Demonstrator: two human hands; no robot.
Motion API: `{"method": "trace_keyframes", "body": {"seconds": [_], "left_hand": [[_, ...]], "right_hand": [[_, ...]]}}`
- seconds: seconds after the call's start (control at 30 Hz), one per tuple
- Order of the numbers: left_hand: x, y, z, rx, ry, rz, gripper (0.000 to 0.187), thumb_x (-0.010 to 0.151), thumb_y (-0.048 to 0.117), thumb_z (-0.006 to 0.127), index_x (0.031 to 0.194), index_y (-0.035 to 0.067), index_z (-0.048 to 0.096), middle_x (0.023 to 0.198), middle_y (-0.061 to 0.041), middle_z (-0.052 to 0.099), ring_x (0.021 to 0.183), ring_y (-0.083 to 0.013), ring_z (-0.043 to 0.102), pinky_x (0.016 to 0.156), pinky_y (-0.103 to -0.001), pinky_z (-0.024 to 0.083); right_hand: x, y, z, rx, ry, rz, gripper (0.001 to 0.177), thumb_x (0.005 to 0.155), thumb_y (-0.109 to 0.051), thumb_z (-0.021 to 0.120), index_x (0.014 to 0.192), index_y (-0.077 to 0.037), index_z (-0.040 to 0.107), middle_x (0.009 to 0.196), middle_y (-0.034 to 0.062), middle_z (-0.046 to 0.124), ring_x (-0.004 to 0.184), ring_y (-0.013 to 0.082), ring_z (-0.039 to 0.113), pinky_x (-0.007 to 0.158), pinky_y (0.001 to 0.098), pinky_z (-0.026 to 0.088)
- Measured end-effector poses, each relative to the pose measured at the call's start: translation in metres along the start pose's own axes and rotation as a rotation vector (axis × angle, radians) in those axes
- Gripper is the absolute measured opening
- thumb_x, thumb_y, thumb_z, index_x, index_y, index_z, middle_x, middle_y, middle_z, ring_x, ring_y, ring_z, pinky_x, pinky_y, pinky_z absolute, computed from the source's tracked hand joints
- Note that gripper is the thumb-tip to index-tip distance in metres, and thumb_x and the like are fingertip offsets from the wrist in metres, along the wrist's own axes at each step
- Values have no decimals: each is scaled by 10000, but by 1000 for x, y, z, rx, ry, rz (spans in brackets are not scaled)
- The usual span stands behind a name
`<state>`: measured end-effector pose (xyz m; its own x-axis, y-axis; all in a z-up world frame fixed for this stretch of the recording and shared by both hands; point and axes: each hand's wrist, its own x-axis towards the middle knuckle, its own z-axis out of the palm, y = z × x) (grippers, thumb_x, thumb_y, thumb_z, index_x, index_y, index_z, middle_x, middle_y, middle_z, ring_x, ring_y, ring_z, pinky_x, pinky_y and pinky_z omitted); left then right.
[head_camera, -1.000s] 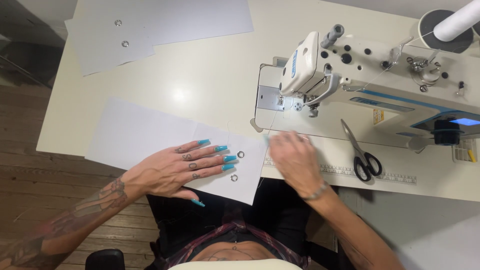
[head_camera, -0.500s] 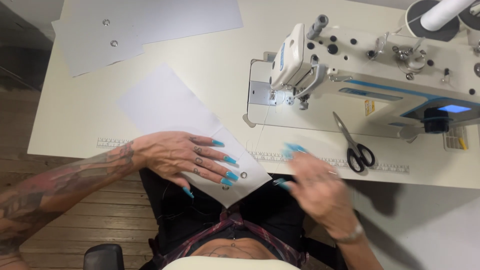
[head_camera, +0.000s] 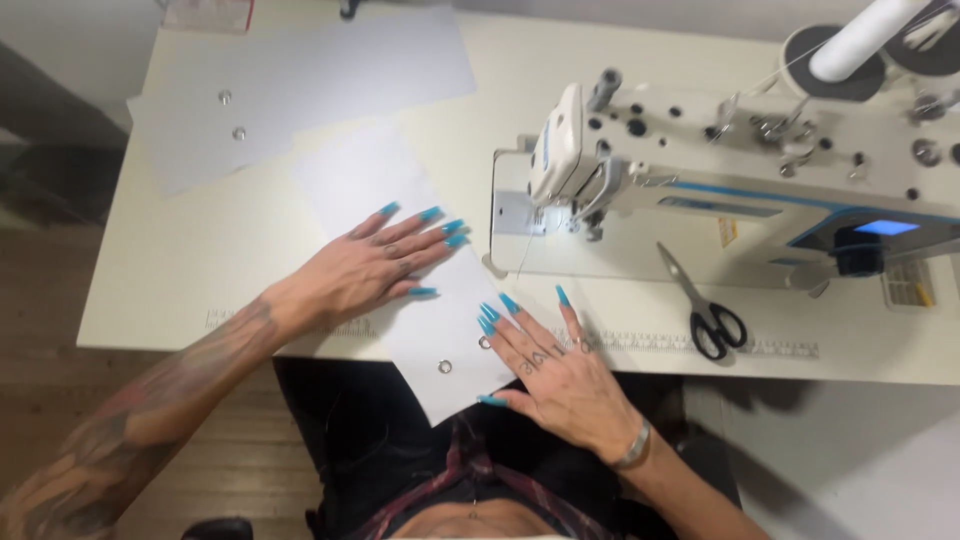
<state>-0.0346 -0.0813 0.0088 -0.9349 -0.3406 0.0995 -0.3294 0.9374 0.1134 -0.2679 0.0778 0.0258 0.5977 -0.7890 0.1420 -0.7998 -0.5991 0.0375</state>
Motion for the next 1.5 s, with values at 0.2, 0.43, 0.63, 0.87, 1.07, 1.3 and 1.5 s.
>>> {"method": "trace_keyframes", "body": {"seconds": [0.2, 0.43, 0.63, 0.87, 1.07, 1.3, 1.5], "left_hand": [[71, -35, 5, -14, 23, 5, 507, 905, 401, 253, 1365, 208, 163, 1402, -35, 216, 1301, -240, 168, 1055, -420, 102], [51, 1, 7, -32, -3, -68, 536, 884, 425, 227, 1351, 170, 156, 1412, -32, 154, 1316, -208, 93, 1043, -431, 49], [-4, 29, 3, -6, -44, -226, 508, 891, 442, 229, 1370, 274, 214, 1431, 86, 169, 1311, -150, 137, 1044, -380, 125], [-36, 44, 9, 96, 62, -200, 509, 904, 453, 210, 1383, 281, 185, 1440, 84, 156, 1306, -146, 137, 1044, -358, 121], [-52, 45, 13, 129, 61, -194, 513, 900, 457, 211, 1387, 299, 173, 1441, 106, 150, 1303, -132, 133, 1046, -344, 110], [-54, 46, 5, 227, 184, -124, 529, 903, 379, 218, 1392, 191, 139, 1444, 30, 148, 1326, -130, 139, 1091, -332, 82], [-63, 40, 10, 205, 178, -102, 535, 886, 331, 241, 1392, 193, 136, 1449, 28, 135, 1330, -133, 130, 1093, -333, 80]], "right_hand": [[-14, 3, 10, -9, 3, 136, 622, 820, -475, 438, 1295, -83, 356, 1357, 76, 350, 1264, 222, 304, 1034, 519, 150], [-6, 14, 6, 233, 170, 258, 494, 915, -435, 219, 1268, -124, 374, 1330, 21, 400, 1233, 151, 390, 1077, 422, 164], [13, 65, 34, -155, 329, 268, 260, 868, -115, 481, 1117, -134, 553, 1065, 41, 527, 952, 196, 551, 751, 300, 471], [53, 80, 53, -544, 244, -46, 375, 831, -71, 487, 1199, -142, 469, 1120, 63, 526, 683, 178, 534, 468, 251, 448], [62, 64, 46, -415, 499, -319, 139, 813, -81, 590, 937, -38, 638, 782, 110, 648, 699, 193, 609, 485, 213, 503], [53, -14, -45, 114, 654, -503, 107, 853, -53, 552, 866, 1, 644, 838, 115, 653, 759, 207, 658, 684, 239, 571], [11, 30, 14, 382, 410, 384, 493, 742, -277, 676, 1146, -69, 483, 1143, 105, 551, 1059, 241, 540, 924, 327, 431]]}}
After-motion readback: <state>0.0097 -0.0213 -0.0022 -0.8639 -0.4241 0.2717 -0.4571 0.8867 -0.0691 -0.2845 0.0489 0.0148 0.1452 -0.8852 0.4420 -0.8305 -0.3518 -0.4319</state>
